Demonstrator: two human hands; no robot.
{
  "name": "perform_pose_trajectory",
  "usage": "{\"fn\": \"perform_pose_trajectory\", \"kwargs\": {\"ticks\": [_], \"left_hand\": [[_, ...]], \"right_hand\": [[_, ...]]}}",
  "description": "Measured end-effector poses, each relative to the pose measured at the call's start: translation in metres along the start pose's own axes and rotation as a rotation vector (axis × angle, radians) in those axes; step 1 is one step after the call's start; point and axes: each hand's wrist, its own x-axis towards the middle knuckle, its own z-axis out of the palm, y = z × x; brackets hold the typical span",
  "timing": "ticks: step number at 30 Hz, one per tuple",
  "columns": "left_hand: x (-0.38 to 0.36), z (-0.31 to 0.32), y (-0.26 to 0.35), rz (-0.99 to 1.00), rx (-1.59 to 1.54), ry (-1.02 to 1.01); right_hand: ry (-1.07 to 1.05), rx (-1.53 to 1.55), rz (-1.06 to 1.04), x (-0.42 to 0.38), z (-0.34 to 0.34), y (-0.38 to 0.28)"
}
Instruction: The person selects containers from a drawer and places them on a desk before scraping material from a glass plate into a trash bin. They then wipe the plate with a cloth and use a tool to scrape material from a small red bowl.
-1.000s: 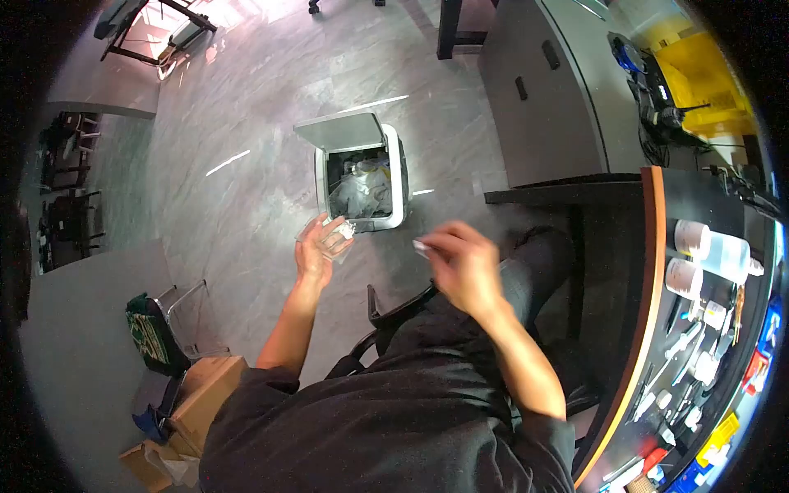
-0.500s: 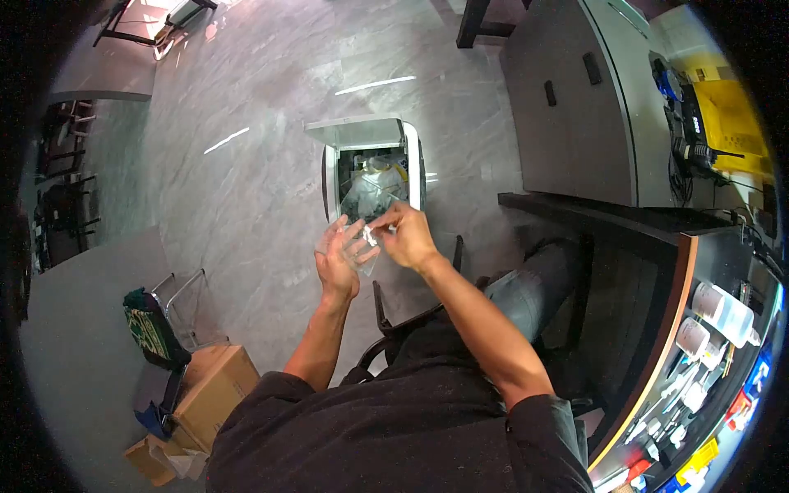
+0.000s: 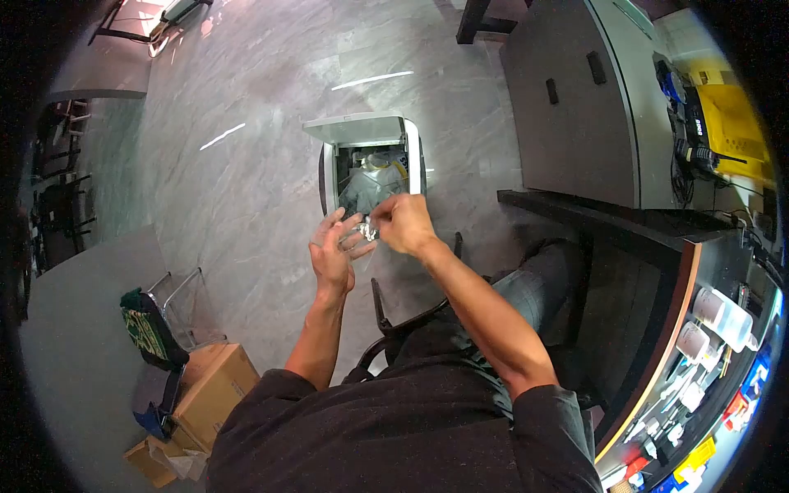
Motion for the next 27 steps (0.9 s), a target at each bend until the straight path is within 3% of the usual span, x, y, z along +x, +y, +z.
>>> {"fn": "perform_pose_trajectory", "kwargs": {"ticks": [2,6,10,14,18,22,23,27], "left_hand": [[0.004,-0.001,0.001,0.004,0.004,0.006],[0.002,-0.003,0.0,-0.017,-0.028,-0.004],[0.013,-0.013,-0.004,0.001,-0.065,0.004],[0.01,-0.003,0.003,-0.018,-0.08,0.004],[0.013,-0.014,-0.001,-0.006,-0.038,-0.002],[0.005,-0.006,0.009,-0.026,-0.06,-0.056],[0.003,-0.004,0.01,-0.019,-0.052,-0.052],[0.005,0.0,0.014,-0.003,-0.031,-0.055]], "right_hand": [[-0.05,-0.039,-0.118,-0.01,0.001,-0.008],[-0.004,-0.104,0.013,0.005,-0.003,0.001],[-0.152,-0.105,-0.147,-0.013,-0.005,-0.019],[-0.008,-0.156,-0.041,0.004,-0.008,-0.001],[-0.163,-0.104,-0.199,-0.018,-0.001,-0.022],[-0.022,-0.103,0.001,0.014,-0.003,0.004],[-0.088,-0.032,0.168,0.025,-0.01,-0.001],[-0.235,0.023,0.111,0.018,-0.011,-0.028]]}}
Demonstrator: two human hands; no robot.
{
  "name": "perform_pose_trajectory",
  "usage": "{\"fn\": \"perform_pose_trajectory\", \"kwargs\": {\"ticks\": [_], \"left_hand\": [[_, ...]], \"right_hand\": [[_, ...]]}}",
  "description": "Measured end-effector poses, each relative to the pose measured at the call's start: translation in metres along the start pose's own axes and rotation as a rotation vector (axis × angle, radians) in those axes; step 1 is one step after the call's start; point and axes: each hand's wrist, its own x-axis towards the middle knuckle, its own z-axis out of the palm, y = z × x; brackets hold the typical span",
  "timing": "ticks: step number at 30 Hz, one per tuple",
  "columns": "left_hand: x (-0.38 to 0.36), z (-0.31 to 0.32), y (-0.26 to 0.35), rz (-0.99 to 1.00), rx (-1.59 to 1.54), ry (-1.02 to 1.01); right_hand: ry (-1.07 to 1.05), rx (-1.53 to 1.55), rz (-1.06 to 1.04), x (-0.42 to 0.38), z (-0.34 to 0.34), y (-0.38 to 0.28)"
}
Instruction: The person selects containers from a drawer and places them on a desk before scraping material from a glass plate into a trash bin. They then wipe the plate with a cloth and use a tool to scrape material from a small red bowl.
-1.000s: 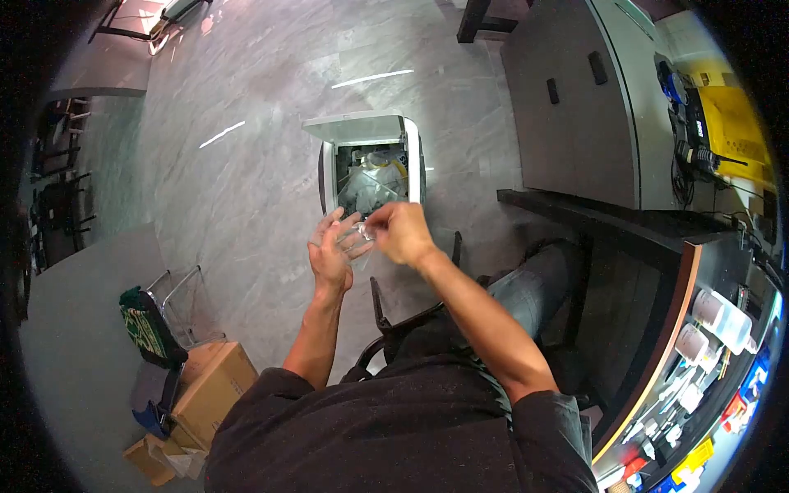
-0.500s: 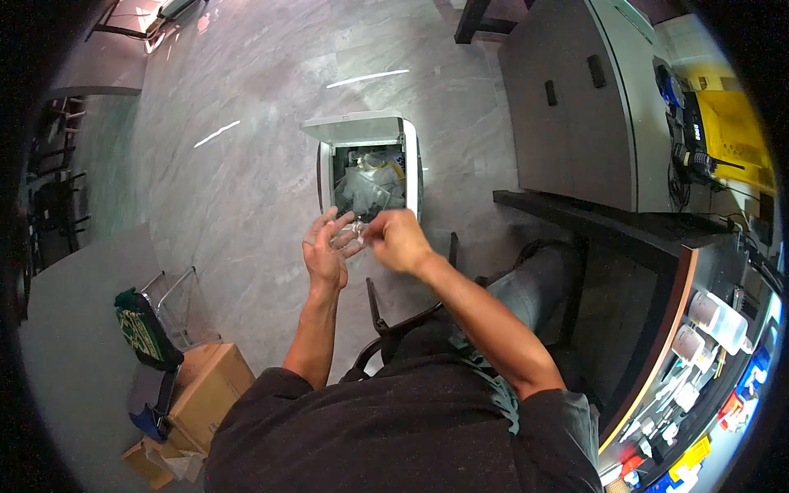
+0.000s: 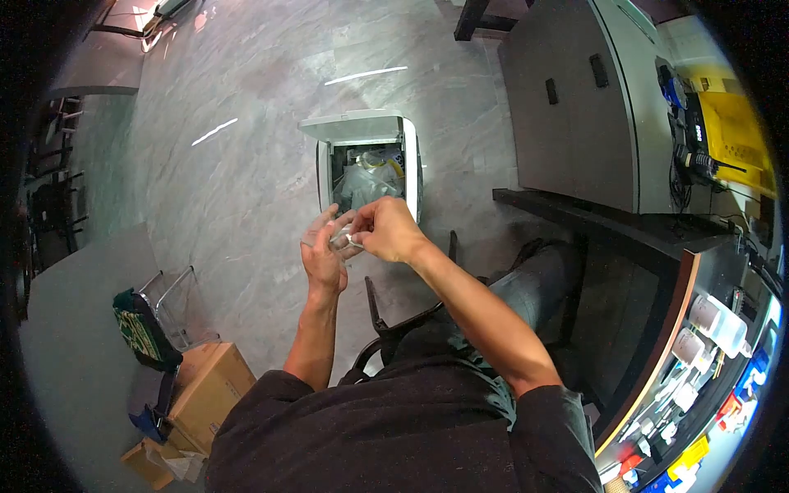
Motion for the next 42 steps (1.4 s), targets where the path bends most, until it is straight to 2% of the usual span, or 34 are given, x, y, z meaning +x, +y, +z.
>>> {"fn": "perform_pose_trajectory", "kwargs": {"ticks": [1,4,7,8,10,13,16,17,20,21,24,25,28,29,32,33,36,40,41,42], "left_hand": [[-0.002,0.0,-0.002,-0.007,0.003,-0.005],[-0.011,0.007,0.005,-0.027,0.038,-0.003],[-0.008,0.001,0.0,-0.026,0.015,0.017],[-0.006,0.0,-0.001,-0.029,0.001,0.028],[-0.006,-0.002,-0.006,-0.043,0.021,-0.003],[-0.003,0.001,-0.002,-0.039,0.023,-0.027],[-0.001,-0.002,-0.002,-0.054,0.005,-0.034],[-0.001,-0.002,-0.003,-0.061,-0.002,-0.042],[-0.005,0.004,-0.004,-0.05,0.046,-0.029],[-0.005,0.003,-0.004,-0.039,0.047,-0.025],[0.0,0.0,-0.006,-0.022,0.019,0.028],[0.0,0.0,-0.006,-0.024,0.032,0.024],[-0.001,0.001,-0.002,-0.02,0.057,0.021],[-0.002,0.0,-0.003,-0.019,0.051,0.031],[-0.001,-0.008,-0.009,-0.028,0.008,0.03],[-0.001,-0.01,-0.01,-0.029,-0.005,0.013],[-0.002,-0.002,-0.01,-0.017,-0.029,0.061],[-0.004,-0.012,-0.009,-0.003,-0.087,0.004],[-0.004,-0.009,-0.008,-0.005,-0.081,0.009],[-0.002,-0.005,-0.006,-0.001,-0.078,0.01]], "right_hand": [[-0.015,0.002,-0.006,-0.003,0.001,0.0],[0.181,-0.104,0.109,0.02,-0.015,0.019],[0.069,-0.026,-0.065,-0.001,0.003,0.015],[0.083,-0.082,-0.058,-0.01,0.005,0.0],[0.112,-0.099,0.051,-0.001,0.001,0.01],[0.207,-0.069,0.07,0.014,0.0,0.023],[0.088,-0.031,-0.124,-0.01,0.015,0.005],[0.066,-0.021,-0.055,-0.01,0.005,-0.005],[0.225,-0.053,0.137,0.014,-0.009,0.017],[0.256,-0.085,0.035,0.013,-0.004,0.021],[0.17,-0.171,-0.251,-0.011,0.014,0.009],[0.18,-0.053,-0.222,-0.011,0.011,0.01],[0.259,-0.019,0.081,0.014,0.003,0.028],[0.25,-0.134,-0.053,0.01,0.005,0.028],[0.141,-0.212,-0.262,-0.021,0.016,0.004],[0.136,-0.094,-0.168,-0.017,0.015,0.016],[0.185,-0.052,0.025,-0.002,0.006,0.019],[0.131,-0.175,-0.226,-0.02,0.008,0.011],[0.132,-0.059,-0.061,-0.017,0.005,0.011],[0.169,-0.08,-0.032,-0.01,0.0,0.014]]}}
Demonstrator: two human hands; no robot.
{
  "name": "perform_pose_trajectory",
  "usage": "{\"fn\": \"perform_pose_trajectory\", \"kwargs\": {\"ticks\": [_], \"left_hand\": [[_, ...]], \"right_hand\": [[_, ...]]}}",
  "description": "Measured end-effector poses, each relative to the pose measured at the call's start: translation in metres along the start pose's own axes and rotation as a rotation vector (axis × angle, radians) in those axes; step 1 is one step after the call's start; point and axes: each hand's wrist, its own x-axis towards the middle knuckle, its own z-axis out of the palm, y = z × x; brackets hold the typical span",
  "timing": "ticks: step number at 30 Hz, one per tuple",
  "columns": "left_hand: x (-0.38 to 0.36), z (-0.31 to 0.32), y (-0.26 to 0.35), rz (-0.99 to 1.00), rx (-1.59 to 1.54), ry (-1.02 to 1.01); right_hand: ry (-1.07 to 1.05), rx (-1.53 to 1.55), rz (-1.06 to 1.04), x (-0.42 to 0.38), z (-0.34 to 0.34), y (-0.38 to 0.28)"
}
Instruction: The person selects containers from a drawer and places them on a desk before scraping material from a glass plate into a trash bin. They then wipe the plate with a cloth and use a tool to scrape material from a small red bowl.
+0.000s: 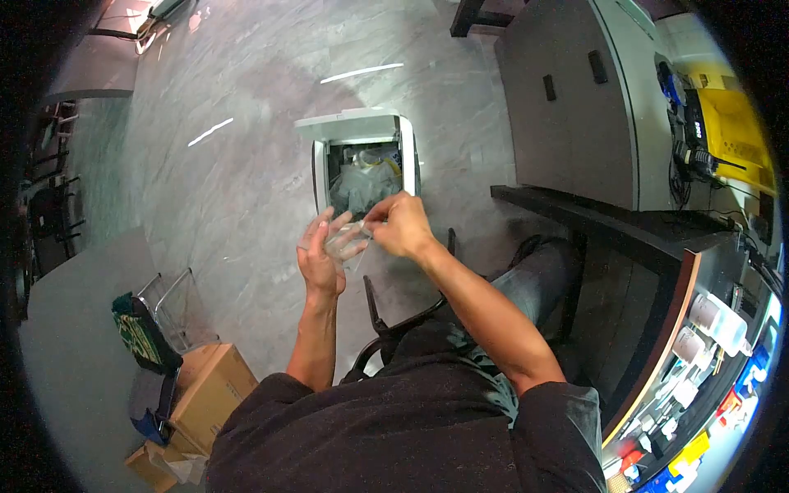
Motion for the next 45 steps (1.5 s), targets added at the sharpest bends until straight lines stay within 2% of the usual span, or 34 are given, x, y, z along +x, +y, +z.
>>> {"fn": "perform_pose_trajectory", "kwargs": {"ticks": [3,7,11,14,15,18,21,24,27,30,32,33,36,41,45], "left_hand": [[-0.007,0.004,0.008,0.011,0.026,-0.011],[-0.016,0.002,0.019,0.029,0.05,-0.035],[-0.023,-0.008,0.017,0.033,0.039,-0.019],[-0.021,-0.013,0.018,0.031,0.038,-0.022],[-0.022,-0.015,0.017,0.024,0.04,-0.024],[-0.026,-0.011,0.015,0.043,0.069,-0.049],[-0.023,-0.014,0.017,0.052,0.071,-0.053],[-0.023,-0.018,0.016,0.026,0.073,-0.077],[-0.024,-0.012,0.014,0.04,0.076,-0.095],[-0.023,-0.013,0.017,0.062,0.084,-0.087],[-0.023,-0.013,0.018,0.052,0.087,-0.077],[-0.024,-0.012,0.018,0.044,0.092,-0.077],[-0.032,-0.008,0.023,0.027,0.11,-0.111],[-0.033,-0.009,0.027,0.033,0.033,-0.113],[-0.03,-0.006,0.024,0.032,0.041,-0.086]], "right_hand": [[0.074,-0.021,0.035,0.014,-0.008,0.007],[0.162,-0.063,0.199,0.033,-0.009,0.018],[0.172,-0.038,0.198,0.042,0.001,0.02],[0.042,0.017,0.148,0.027,0.005,0.015],[0.043,-0.046,0.136,0.026,0.004,0.015],[0.177,-0.099,0.198,0.037,0.004,0.024],[0.214,-0.163,0.081,0.028,0.01,0.022],[0.129,-0.064,0.116,0.015,0.002,0.013],[0.227,-0.068,0.193,0.024,0.001,0.016],[0.262,-0.093,0.023,0.016,0.009,0.015],[0.188,-0.064,0.019,0.01,0.007,0.011],[0.156,-0.048,0.021,0.007,0.005,0.009],[0.258,-0.1,0.133,0.03,-0.006,0.023],[0.416,0.294,0.254,0.049,-0.014,0.046],[0.427,0.216,0.138,0.042,-0.017,0.039]]}}
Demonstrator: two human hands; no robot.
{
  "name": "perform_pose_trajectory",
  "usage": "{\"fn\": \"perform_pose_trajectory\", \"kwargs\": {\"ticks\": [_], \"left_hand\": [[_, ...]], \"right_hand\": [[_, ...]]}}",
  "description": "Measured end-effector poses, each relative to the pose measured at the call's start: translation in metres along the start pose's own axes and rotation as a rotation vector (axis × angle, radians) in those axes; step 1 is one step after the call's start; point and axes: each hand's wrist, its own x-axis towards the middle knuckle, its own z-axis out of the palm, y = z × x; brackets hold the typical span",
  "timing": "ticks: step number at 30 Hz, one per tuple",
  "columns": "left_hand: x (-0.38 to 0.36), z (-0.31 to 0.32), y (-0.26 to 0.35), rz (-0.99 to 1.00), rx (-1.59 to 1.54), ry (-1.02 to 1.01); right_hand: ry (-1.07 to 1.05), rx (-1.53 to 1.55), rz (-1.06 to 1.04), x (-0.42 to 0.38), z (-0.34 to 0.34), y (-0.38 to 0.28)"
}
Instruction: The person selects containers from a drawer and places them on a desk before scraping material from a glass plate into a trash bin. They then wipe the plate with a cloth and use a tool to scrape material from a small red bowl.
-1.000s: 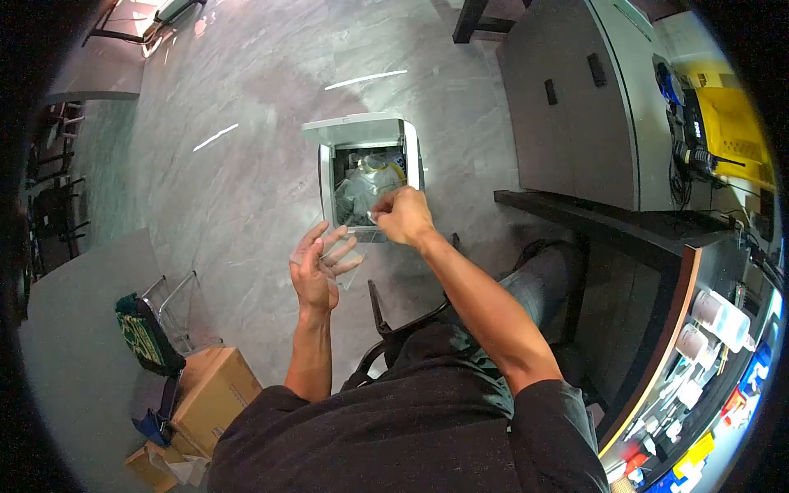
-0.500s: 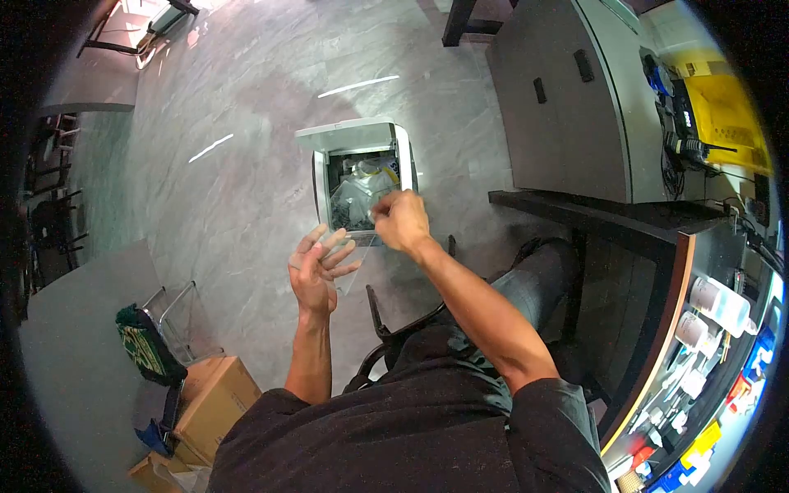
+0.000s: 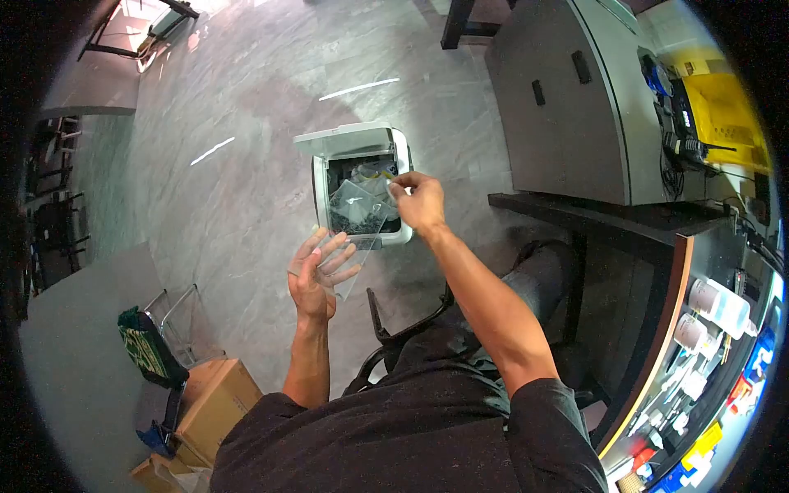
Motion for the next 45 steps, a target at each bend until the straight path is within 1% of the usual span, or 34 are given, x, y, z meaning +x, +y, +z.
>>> {"fn": "perform_pose_trajectory", "kwargs": {"ticks": [3,4,7,8,11,12,15,18,21,24,27,28,32,35,36,39,40,43,44,45], "left_hand": [[-0.001,0.006,0.0,0.01,0.008,-0.02],[-0.001,0.006,-0.002,0.02,0.018,-0.011],[0.001,0.006,-0.006,0.041,0.025,0.006],[0.001,0.005,-0.006,0.035,0.017,0.003],[-0.006,0.006,-0.008,0.026,0.007,-0.007],[-0.008,0.007,-0.008,0.03,0.007,-0.007],[-0.007,0.005,-0.011,0.042,-0.002,0.009],[-0.008,0.009,-0.016,0.034,-0.011,0.008],[-0.006,0.012,-0.019,0.062,-0.022,0.022],[-0.008,0.011,-0.019,0.075,-0.067,-0.013],[-0.006,0.011,-0.018,0.081,-0.04,-0.004],[-0.006,0.011,-0.017,0.073,-0.031,-0.019],[-0.013,0.013,-0.009,0.069,0.035,-0.049],[-0.01,0.009,-0.007,0.066,0.059,-0.066],[-0.009,0.007,-0.008,0.061,0.052,-0.067],[-0.01,0.002,-0.009,0.044,0.09,-0.091],[-0.009,0.003,-0.008,0.052,0.094,-0.087],[-0.008,0.006,-0.005,0.055,0.11,-0.07],[-0.007,0.005,-0.004,0.049,0.112,-0.066],[-0.008,0.005,-0.005,0.039,0.115,-0.061]], "right_hand": [[-0.064,-0.211,-0.325,-0.02,0.004,-0.008],[-0.028,-0.247,-0.339,-0.027,0.009,-0.007],[-0.173,-0.257,-0.278,-0.045,0.008,-0.022],[-0.148,-0.288,-0.275,-0.044,0.01,-0.018],[-0.091,-0.249,-0.1,-0.022,0.009,-0.011],[-0.069,-0.261,-0.146,-0.023,0.01,-0.01],[-0.141,-0.341,-0.23,-0.039,0.004,-0.018],[-0.168,-0.237,0.06,-0.032,-0.001,-0.021],[-0.023,-0.281,-0.06,-0.032,0.004,-0.017],[-0.051,-0.296,-0.039,-0.039,0.002,-0.024],[-0.157,-0.263,-0.193,-0.058,0.006,-0.04],[-0.143,-0.263,-0.286,-0.057,0.007,-0.045],[-0.042,-0.14,-0.14,-0.018,0.014,-0.045],[-0.131,-0.19,-0.219,-0.029,0.016,-0.043],[-0.107,-0.236,-0.374,-0.037,0.021,-0.039],[-0.147,-0.248,-0.165,-0.025,0.018,-0.041],[-0.13,-0.237,-0.1,-0.016,0.015,-0.042],[-0.042,-0.287,-0.477,-0.028,0.025,-0.029],[-0.195,-0.275,-0.328,-0.038,0.019,-0.047],[-0.167,-0.276,-0.277,-0.033,0.019,-0.043]]}}
